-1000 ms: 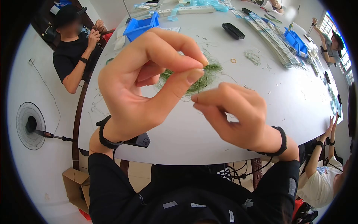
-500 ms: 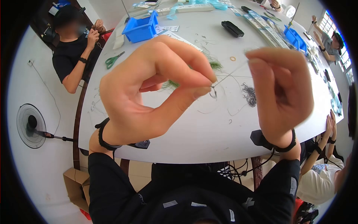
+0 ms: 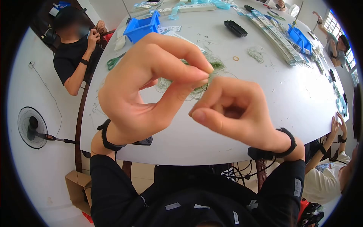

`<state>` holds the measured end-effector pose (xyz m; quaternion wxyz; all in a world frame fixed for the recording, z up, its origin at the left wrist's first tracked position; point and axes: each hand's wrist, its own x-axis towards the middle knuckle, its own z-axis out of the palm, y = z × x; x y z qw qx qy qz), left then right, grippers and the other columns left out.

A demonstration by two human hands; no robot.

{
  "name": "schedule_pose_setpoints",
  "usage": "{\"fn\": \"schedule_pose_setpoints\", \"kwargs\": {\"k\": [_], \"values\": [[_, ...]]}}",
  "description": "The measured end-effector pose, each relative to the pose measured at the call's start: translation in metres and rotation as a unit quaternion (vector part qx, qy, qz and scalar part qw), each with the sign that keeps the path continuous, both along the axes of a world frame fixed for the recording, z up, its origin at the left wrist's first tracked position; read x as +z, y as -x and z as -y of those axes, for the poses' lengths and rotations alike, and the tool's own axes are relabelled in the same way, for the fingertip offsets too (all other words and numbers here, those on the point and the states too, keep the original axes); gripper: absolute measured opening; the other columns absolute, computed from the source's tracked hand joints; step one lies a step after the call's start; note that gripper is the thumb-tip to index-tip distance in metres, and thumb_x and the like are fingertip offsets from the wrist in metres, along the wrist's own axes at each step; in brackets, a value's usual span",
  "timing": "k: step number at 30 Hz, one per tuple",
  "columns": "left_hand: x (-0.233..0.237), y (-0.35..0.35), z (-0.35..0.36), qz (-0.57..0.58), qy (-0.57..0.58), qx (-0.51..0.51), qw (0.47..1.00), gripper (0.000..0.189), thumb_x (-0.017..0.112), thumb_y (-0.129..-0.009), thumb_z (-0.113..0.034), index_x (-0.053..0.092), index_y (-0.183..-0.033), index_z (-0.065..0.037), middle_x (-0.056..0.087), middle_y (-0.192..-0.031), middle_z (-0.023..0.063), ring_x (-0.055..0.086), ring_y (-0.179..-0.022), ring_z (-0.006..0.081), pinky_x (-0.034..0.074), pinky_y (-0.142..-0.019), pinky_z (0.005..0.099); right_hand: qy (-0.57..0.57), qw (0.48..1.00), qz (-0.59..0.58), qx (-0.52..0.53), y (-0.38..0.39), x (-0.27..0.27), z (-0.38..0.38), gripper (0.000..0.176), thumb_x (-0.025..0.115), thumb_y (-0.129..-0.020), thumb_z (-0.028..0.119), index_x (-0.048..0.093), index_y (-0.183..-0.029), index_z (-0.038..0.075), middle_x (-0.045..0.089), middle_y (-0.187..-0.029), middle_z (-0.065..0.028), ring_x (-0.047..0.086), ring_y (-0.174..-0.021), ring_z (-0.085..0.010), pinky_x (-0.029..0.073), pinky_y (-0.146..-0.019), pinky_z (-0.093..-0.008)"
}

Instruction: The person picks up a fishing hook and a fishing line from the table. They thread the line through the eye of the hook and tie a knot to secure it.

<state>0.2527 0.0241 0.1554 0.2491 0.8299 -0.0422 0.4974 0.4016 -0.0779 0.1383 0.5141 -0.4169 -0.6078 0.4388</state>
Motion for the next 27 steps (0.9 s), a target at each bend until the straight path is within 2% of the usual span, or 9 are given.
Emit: {"fn": "schedule_pose_setpoints", "kwargs": {"k": [2, 5, 8, 11, 14, 18, 21, 24, 27], "values": [[0.001, -0.001, -0.001, -0.002, -0.041, 0.02, 0.999, 0.014, 0.063, -0.072, 0.011, 0.055, -0.076, 0.0, 0.058, -0.087, 0.0136, 0.058, -0.074, 0.0159, 0.048, -0.066, 0.0248, -0.012, 0.996, 0.085, -0.01, -0.002, 0.014, 0.01, 0.007, 0.063, -0.079, 0.005, 0.059, -0.078, 0.0, 0.055, -0.059, 0.0023, 0.042, -0.05, 0.0013, 0.027, -0.043, -0.017], [0.0, -0.001, -0.002, -0.008, -0.071, 0.027, 0.997, 0.014, 0.062, -0.071, 0.012, 0.056, -0.078, 0.001, 0.059, -0.087, 0.0146, 0.058, -0.074, 0.0165, 0.048, -0.066, 0.0255, -0.162, 0.973, 0.157, -0.057, -0.003, 0.019, 0.015, 0.005, 0.063, -0.074, -0.003, 0.059, -0.077, -0.001, 0.06, -0.06, -0.0019, 0.04, -0.045, -0.002, 0.026, -0.039, -0.019], [0.001, 0.0, -0.002, -0.037, -0.105, 0.021, 0.994, 0.017, 0.062, -0.07, 0.013, 0.057, -0.079, 0.001, 0.059, -0.085, 0.0149, 0.057, -0.074, 0.0166, 0.047, -0.064, 0.0252, -0.201, 0.954, 0.196, -0.106, -0.011, 0.031, 0.022, 0.007, 0.062, -0.074, -0.002, 0.059, -0.081, -0.002, 0.062, -0.067, -0.0058, 0.04, -0.047, -0.0034, 0.028, -0.043, -0.0193], [0.004, 0.001, -0.001, -0.054, -0.143, 0.017, 0.988, 0.021, 0.063, -0.066, 0.015, 0.058, -0.079, 0.0, 0.06, -0.084, 0.0137, 0.055, -0.071, 0.0161, 0.044, -0.061, 0.0244, -0.189, 0.939, 0.213, -0.195, -0.016, 0.035, 0.023, 0.009, 0.06, -0.079, 0.004, 0.058, -0.084, -0.002, 0.062, -0.073, -0.0061, 0.042, -0.053, -0.002, 0.03, -0.048, -0.0183], [0.002, 0.0, 0.0, -0.048, -0.133, -0.002, 0.99, 0.024, 0.063, -0.062, 0.016, 0.058, -0.079, -0.001, 0.06, -0.083, 0.0122, 0.052, -0.068, 0.0152, 0.04, -0.059, 0.024, -0.21, 0.932, 0.182, -0.233, -0.022, 0.026, 0.006, 0.009, 0.058, -0.083, 0.006, 0.057, -0.086, -0.003, 0.061, -0.075, -0.0042, 0.045, -0.058, -0.001, 0.033, -0.053, -0.0157], [0.0, -0.002, 0.001, -0.036, -0.102, -0.035, 0.993, 0.024, 0.064, -0.062, 0.015, 0.058, -0.078, -0.002, 0.06, -0.083, 0.0117, 0.05, -0.067, 0.0146, 0.038, -0.059, 0.0241, -0.151, 0.96, 0.123, -0.199, -0.022, 0.011, -0.011, 0.008, 0.058, -0.084, 0.005, 0.057, -0.086, -0.003, 0.062, -0.077, -0.0039, 0.048, -0.061, -0.0011, 0.035, -0.054, -0.015], [-0.001, -0.005, -0.005, -0.022, -0.085, -0.083, 0.993, 0.023, 0.064, -0.064, 0.015, 0.057, -0.078, -0.001, 0.06, -0.084, 0.0123, 0.051, -0.068, 0.0148, 0.04, -0.06, 0.0239, -0.072, 0.988, 0.058, -0.123, -0.019, 0.002, -0.016, 0.008, 0.058, -0.084, 0.006, 0.057, -0.085, -0.002, 0.061, -0.076, -0.0032, 0.049, -0.061, -0.001, 0.036, -0.053, -0.015], [-0.003, -0.005, -0.009, -0.011, -0.074, -0.088, 0.993, 0.021, 0.063, -0.067, 0.014, 0.057, -0.08, 0.0, 0.059, -0.085, 0.0133, 0.054, -0.07, 0.0157, 0.043, -0.063, 0.0242, -0.078, 0.994, -0.016, -0.074, -0.009, -0.012, -0.02, 0.011, 0.063, -0.08, 0.009, 0.059, -0.077, 0.0, 0.039, -0.047, 0.007, 0.03, -0.046, 0.0013, 0.021, -0.043, -0.0183], [-0.004, -0.002, -0.007, 0.007, -0.092, -0.019, 0.996, 0.02, 0.063, -0.068, 0.014, 0.056, -0.082, 0.0, 0.059, -0.086, 0.0148, 0.056, -0.072, 0.0168, 0.046, -0.065, 0.0249, -0.064, 0.996, 0.003, -0.056, -0.004, -0.012, -0.013, 0.011, 0.064, -0.078, 0.008, 0.058, -0.073, 0.001, 0.04, -0.046, 0.004, 0.032, -0.044, -0.0008, 0.023, -0.041, -0.0193]]}}
